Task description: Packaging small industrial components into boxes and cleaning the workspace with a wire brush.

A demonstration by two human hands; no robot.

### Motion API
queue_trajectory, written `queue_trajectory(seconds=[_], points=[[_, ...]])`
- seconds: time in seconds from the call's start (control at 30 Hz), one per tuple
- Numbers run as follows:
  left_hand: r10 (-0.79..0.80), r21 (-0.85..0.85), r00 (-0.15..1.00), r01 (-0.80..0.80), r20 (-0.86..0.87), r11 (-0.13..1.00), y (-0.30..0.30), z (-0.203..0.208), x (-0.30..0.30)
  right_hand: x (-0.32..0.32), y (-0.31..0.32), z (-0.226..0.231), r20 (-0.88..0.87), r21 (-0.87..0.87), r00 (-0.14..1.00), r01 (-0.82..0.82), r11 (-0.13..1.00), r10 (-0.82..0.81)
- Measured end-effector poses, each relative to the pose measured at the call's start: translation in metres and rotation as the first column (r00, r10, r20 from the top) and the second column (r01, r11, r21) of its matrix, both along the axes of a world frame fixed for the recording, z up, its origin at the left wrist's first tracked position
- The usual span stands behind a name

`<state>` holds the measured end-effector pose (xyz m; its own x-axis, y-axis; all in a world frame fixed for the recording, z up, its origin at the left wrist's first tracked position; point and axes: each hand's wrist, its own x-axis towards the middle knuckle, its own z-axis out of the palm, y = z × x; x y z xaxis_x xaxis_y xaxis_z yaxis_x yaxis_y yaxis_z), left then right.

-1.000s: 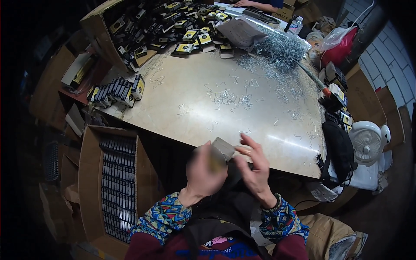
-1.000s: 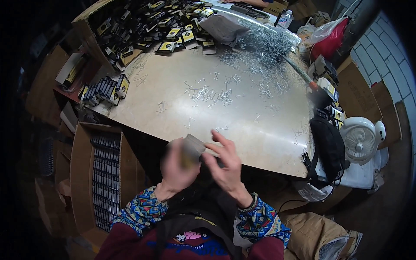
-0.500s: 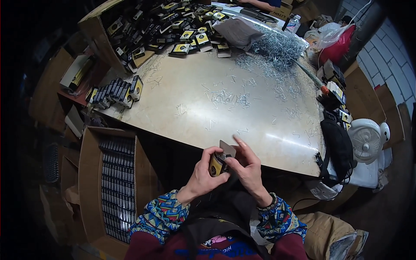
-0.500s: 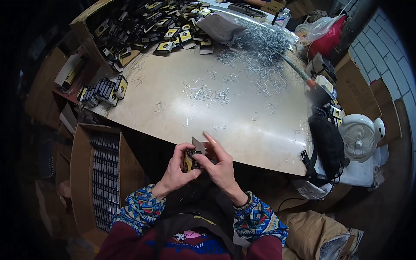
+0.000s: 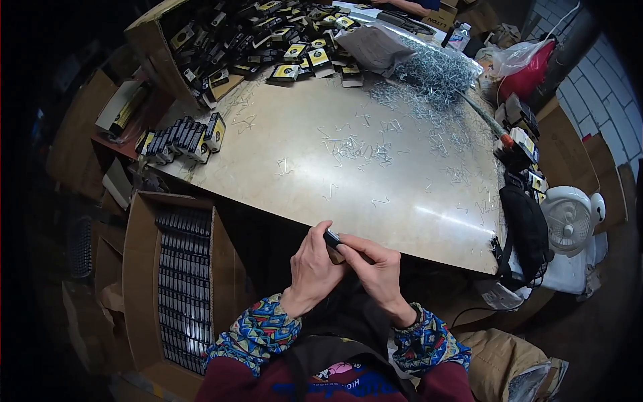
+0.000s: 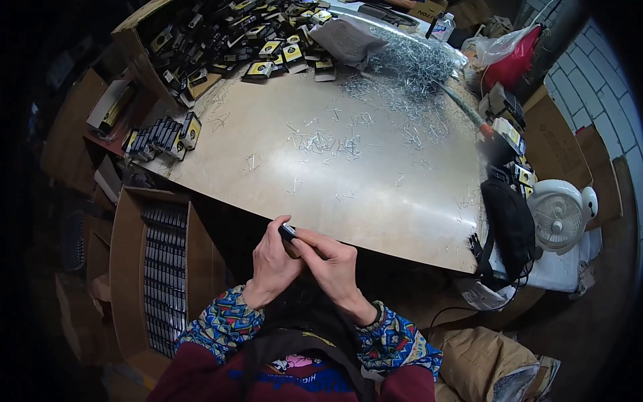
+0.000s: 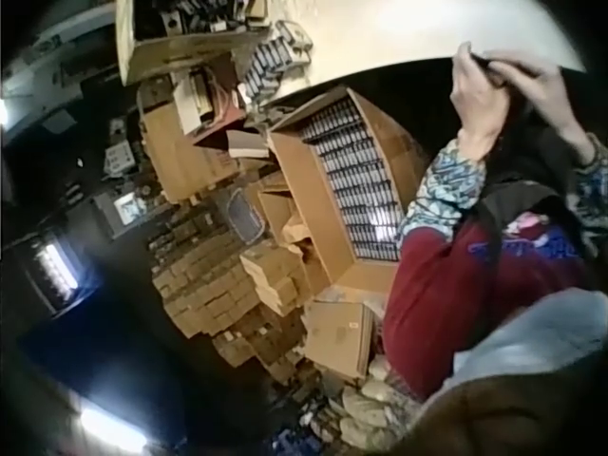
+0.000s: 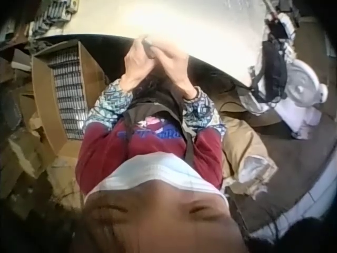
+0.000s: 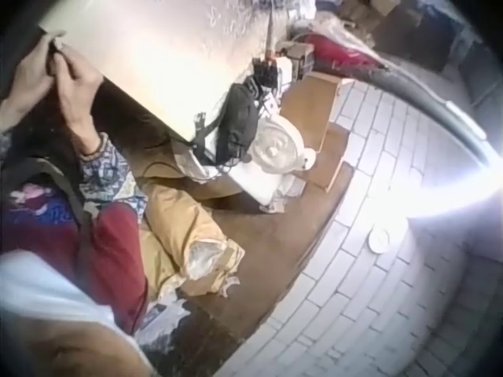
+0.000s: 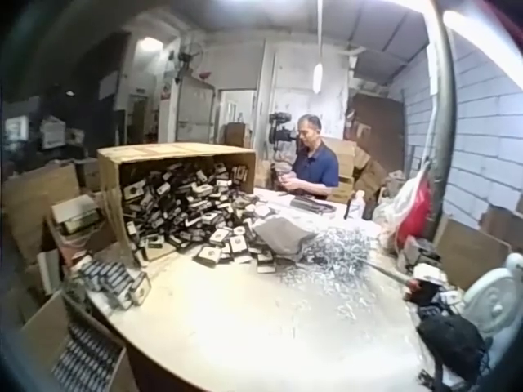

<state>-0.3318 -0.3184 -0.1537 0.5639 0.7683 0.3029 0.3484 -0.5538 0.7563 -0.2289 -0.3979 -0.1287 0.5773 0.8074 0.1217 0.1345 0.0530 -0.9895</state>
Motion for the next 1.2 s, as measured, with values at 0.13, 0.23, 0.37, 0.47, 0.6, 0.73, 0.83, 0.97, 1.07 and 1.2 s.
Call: queue_trajectory(seconds=[0.13, 0.23, 0.37, 0.47, 0.6, 0.73, 0.83, 0.97, 1.07, 1.2], points=[[-0.036, 0.06, 0.998, 0.033, 0.045, 0.998, 0.001, -0.004, -0.001, -0.004, -0.001, -0.003, 0.034, 0.034, 0.997, 0.066, 0.997, -0.067], [-0.043, 0.09, 0.996, 0.035, 0.078, 0.995, 0.002, -0.006, -0.001, -0.005, -0.001, -0.005, 0.004, 0.04, 0.997, 0.074, 0.996, -0.074], [-0.025, 0.045, 0.997, 0.022, 0.067, 0.999, 0.002, -0.012, 0.0, -0.006, -0.001, -0.005, 0.454, 0.088, 0.885, 0.074, 0.993, -0.106], [-0.008, -0.077, 0.998, 0.014, 0.07, 0.997, 0.002, -0.015, -0.001, -0.004, -0.001, -0.005, 0.672, 0.104, 0.737, -0.002, 0.995, -0.069], [-0.045, -0.207, 0.999, 0.047, 0.011, 0.977, 0.001, -0.001, 0.0, 0.01, -0.005, -0.008, 0.791, 0.13, 0.611, -0.123, 0.984, -0.029], [-0.208, -0.064, 0.978, 0.21, 0.03, 0.976, 0.015, 0.024, 0.001, 0.065, -0.015, 0.004, 0.859, 0.246, 0.427, 0.141, 0.959, -0.283], [-0.214, 0.157, 0.967, 0.192, 0.135, 0.969, 0.036, 0.006, 0.017, 0.096, -0.02, -0.016, 0.743, 0.217, 0.572, 0.284, 0.934, -0.347], [-0.296, 0.035, 0.933, 0.295, 0.204, 0.955, 0.05, 0.0, 0.071, 0.077, 0.022, -0.015, 0.459, 0.084, 0.873, 0.14, 0.987, -0.163], [-0.072, 0.284, 0.981, 0.123, -0.182, 0.951, 0.11, 0.008, 0.047, 0.099, 0.046, -0.014, 0.612, -0.001, 0.789, 0.063, 0.998, -0.049], [0.287, 0.676, 0.914, -0.019, -0.287, 0.737, 0.214, 0.026, 0.017, 0.136, 0.095, -0.03, 0.909, -0.221, 0.371, 0.04, 0.974, 0.191]])
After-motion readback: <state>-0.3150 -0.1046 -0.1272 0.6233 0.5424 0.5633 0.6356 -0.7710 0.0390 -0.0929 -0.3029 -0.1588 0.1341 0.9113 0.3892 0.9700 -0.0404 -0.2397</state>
